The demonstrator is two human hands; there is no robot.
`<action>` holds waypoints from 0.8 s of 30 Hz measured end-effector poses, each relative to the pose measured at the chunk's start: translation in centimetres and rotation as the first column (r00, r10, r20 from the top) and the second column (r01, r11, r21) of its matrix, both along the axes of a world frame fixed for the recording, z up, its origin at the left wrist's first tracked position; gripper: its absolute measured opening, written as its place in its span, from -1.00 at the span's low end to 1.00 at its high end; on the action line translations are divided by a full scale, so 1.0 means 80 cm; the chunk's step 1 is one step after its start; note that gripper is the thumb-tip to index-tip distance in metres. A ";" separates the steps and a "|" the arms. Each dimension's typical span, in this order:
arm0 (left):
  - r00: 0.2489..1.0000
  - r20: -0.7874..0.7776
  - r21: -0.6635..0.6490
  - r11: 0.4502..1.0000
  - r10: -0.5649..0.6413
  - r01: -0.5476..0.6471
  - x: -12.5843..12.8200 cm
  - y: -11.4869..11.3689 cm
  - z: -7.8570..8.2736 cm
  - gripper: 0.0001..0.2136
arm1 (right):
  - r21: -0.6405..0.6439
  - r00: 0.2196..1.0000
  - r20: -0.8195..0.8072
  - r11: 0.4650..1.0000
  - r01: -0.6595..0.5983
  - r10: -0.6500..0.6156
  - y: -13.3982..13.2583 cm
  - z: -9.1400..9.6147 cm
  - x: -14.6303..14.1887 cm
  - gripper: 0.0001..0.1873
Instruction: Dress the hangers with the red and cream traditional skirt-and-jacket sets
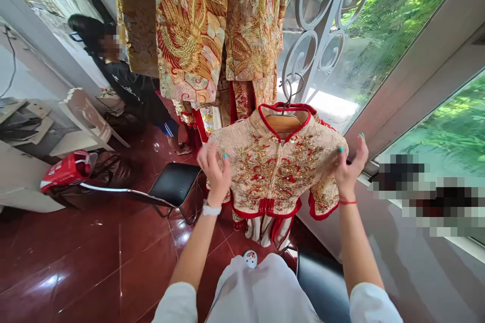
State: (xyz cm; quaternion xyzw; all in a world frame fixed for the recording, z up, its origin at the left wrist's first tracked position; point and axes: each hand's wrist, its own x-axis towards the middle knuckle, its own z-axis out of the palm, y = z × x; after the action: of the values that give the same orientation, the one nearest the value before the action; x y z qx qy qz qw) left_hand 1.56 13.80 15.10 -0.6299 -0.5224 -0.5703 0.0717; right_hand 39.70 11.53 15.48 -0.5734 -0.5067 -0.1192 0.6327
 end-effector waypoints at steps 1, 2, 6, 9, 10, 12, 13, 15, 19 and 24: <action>0.998 0.044 -0.007 0.999 -0.046 0.046 -0.010 0.018 0.025 -0.59 | -0.050 0.991 -0.043 0.990 -0.132 0.130 0.013 0.016 0.018 -0.46; 0.989 0.074 -0.034 0.991 -0.128 0.131 -0.018 0.035 0.045 -0.59 | -0.072 0.973 -0.086 0.973 -0.220 0.213 0.023 0.027 0.029 -0.47; 0.946 0.205 0.041 0.968 -0.252 0.249 -0.014 0.064 0.070 -0.59 | 0.000 0.951 -0.195 0.970 -0.243 0.238 0.037 0.032 0.035 -0.49; 0.957 0.274 0.208 0.977 -0.098 0.040 0.007 0.059 0.062 -0.60 | 0.022 0.957 -0.251 0.989 -0.147 0.148 0.044 0.031 0.033 -0.49; 0.959 0.279 0.241 0.970 -0.042 -0.027 0.012 0.056 0.060 -0.60 | 0.016 0.954 -0.270 0.991 -0.132 0.131 0.048 0.033 0.035 -0.48; 0.967 0.255 0.269 0.958 0.028 -0.098 0.016 0.051 0.059 -0.62 | -0.023 0.941 -0.303 0.986 -0.163 0.149 0.056 0.036 0.042 -0.47; 0.973 0.228 0.267 0.959 0.032 -0.095 0.014 0.049 0.059 -0.62 | -0.051 0.932 -0.314 0.977 -0.207 0.181 0.057 0.036 0.045 -0.46; 0.987 0.162 0.237 0.970 0.007 -0.046 0.008 0.044 0.055 -0.60 | -0.107 0.915 -0.310 0.947 -0.303 0.257 0.056 0.030 0.046 -0.44; 1.000 0.005 0.135 0.991 0.012 -0.013 0.007 0.029 0.026 -0.46 | -0.108 0.928 -0.208 0.935 -0.336 0.310 0.038 0.007 0.029 -0.38; 0.913 -0.388 -0.160 0.985 -0.126 0.068 0.060 0.018 0.001 -0.58 | -0.138 0.968 -0.066 0.959 -0.249 0.242 0.023 0.005 0.001 -0.43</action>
State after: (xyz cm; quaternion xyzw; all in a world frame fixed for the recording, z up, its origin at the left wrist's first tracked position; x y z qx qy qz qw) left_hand 6.35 15.25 15.20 -0.7611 -0.5045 -0.3948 0.1022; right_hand 39.81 13.41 15.91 -0.5535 -0.5658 0.0113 0.6111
